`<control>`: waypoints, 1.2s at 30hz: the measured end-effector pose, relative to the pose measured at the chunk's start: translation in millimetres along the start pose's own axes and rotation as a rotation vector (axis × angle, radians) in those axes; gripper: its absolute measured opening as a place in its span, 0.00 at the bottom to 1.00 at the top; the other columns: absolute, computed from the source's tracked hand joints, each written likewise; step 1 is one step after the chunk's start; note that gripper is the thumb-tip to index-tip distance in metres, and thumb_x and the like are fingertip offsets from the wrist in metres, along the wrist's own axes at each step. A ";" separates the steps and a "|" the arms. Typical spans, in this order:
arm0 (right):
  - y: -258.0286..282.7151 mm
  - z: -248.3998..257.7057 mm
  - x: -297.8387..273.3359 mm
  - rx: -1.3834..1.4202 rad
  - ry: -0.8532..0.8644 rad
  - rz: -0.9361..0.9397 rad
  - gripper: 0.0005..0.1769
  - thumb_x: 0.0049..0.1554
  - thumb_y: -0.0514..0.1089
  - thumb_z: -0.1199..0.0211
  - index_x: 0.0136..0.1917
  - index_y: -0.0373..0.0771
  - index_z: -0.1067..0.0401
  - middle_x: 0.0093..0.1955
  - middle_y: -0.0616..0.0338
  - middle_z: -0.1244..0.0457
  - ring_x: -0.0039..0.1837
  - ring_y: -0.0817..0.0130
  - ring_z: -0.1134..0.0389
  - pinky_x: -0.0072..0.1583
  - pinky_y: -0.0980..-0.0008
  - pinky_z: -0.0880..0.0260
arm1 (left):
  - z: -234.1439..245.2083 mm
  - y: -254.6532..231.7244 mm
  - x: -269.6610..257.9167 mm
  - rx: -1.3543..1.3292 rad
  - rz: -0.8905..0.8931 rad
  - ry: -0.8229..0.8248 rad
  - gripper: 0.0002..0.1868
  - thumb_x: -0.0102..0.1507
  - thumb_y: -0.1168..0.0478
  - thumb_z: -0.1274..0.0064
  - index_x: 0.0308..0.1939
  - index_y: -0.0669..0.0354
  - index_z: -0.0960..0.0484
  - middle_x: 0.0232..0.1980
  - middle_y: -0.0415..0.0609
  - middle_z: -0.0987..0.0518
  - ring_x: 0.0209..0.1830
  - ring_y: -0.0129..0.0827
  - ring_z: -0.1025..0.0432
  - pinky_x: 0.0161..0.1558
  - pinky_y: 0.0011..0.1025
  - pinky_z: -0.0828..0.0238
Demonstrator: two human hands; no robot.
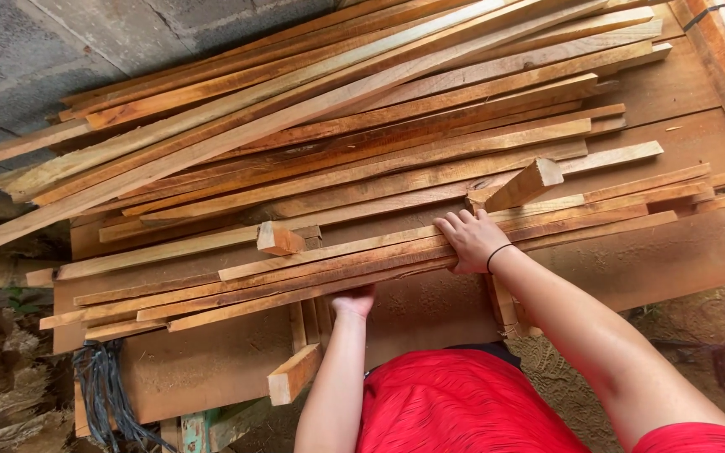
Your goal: Organizing and inspecting thin strips of wood on a workbench.
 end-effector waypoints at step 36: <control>52.1 -40.9 -96.9 0.115 -0.714 -0.360 0.38 0.45 0.63 0.30 0.68 0.58 0.30 0.69 0.70 0.40 0.72 0.63 0.42 0.71 0.58 0.43 | -60.8 -4.4 -193.4 2.491 -2.017 -0.160 0.35 0.57 0.55 0.45 0.70 0.35 0.29 0.71 0.42 0.37 0.75 0.40 0.45 0.64 0.44 0.45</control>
Point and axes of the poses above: each hand's wrist, its own x-axis towards the middle knuckle, its own z-axis out of the back of the hand, y = z × x, the point moved 10 cm from there along x, towards the middle knuckle
